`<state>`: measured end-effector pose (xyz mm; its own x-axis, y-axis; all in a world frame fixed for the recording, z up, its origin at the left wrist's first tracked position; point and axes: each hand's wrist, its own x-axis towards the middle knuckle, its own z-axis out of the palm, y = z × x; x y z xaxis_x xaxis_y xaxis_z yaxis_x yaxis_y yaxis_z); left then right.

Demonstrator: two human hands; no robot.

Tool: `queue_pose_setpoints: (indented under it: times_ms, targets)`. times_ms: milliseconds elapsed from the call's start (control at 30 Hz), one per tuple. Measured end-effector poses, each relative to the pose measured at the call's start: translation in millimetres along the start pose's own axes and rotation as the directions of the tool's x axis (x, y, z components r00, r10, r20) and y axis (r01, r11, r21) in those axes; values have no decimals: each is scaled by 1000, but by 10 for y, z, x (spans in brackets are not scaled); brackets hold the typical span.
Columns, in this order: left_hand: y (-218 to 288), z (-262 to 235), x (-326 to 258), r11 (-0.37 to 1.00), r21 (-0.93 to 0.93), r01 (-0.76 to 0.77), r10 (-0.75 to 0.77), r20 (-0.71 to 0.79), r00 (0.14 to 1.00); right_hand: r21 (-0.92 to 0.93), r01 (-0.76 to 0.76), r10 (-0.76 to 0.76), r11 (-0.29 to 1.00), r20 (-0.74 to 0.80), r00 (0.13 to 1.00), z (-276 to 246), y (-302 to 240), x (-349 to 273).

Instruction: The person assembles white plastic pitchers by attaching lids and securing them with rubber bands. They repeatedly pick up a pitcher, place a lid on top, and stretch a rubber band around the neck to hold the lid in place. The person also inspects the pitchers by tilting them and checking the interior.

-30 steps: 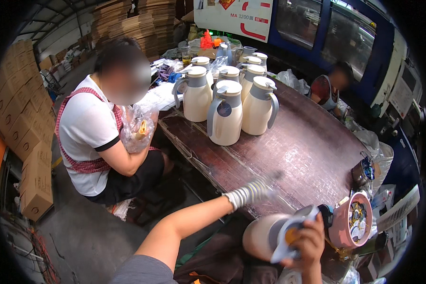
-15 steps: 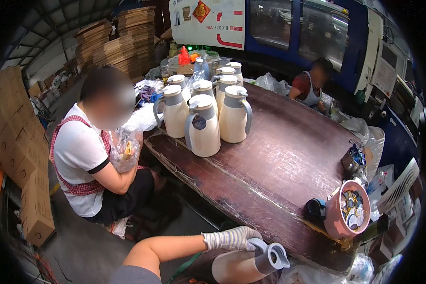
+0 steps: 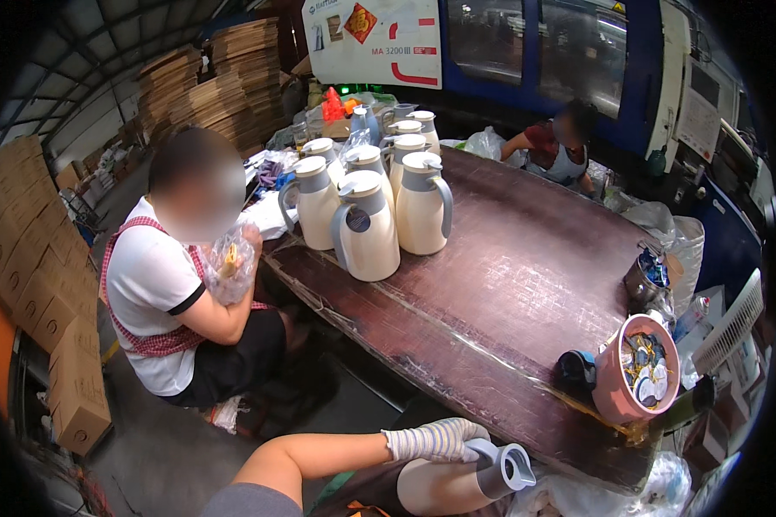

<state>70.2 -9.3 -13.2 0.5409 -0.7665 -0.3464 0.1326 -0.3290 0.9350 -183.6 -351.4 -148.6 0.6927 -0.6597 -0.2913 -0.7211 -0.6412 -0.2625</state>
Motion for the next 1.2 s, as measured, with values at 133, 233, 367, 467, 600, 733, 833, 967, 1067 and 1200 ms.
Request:
queue_pose_setpoints:
  times_ms: [133, 233, 367, 467, 600, 733, 833, 967, 1067, 1200]
  targets:
    - [-79, 1, -28, 1000, -24, -13, 12, -36, 999, -37, 3, -2, 999, 20, 1000, -1, -5, 50]
    - [55, -38, -141, 990, -103, 94, -93, 15, 996, -74, -6, 8, 997, 34, 999, -11, 10, 76]
    - [-195, -31, -133, 992, -109, -66, 62, -37, 997, -115, -4, 11, 993, 55, 998, -22, 2, 108]
    - [-256, -47, -175, 984, -157, -81, 77, -29, 997, -148, -11, 22, 989, 73, 997, -84, -6, 101]
    - [-268, -42, -249, 990, -106, -90, 87, -35, 996, -140, 40, -26, 989, 103, 994, -439, -169, -20]
    - [-144, 102, -305, 1000, -1, 32, -31, 15, 999, 356, 355, -327, 865, -137, 935, -1178, -1034, -514]
    - [134, 299, -386, 959, 250, -130, 125, 37, 991, 359, 711, -676, 604, -240, 696, -1360, -1552, -736]
    - [367, 423, -576, 900, 388, -198, 170, 107, 980, 202, 836, -855, 511, 22, 517, -1187, -1773, -660]
    - [193, 467, -630, 931, 292, -219, 217, 39, 975, 184, 776, -796, 604, 94, 598, -1239, -1930, -768]
    - [260, 477, -698, 878, 441, -188, 196, 27, 980, 183, 685, -703, 705, 52, 710, -1124, -2043, -894]
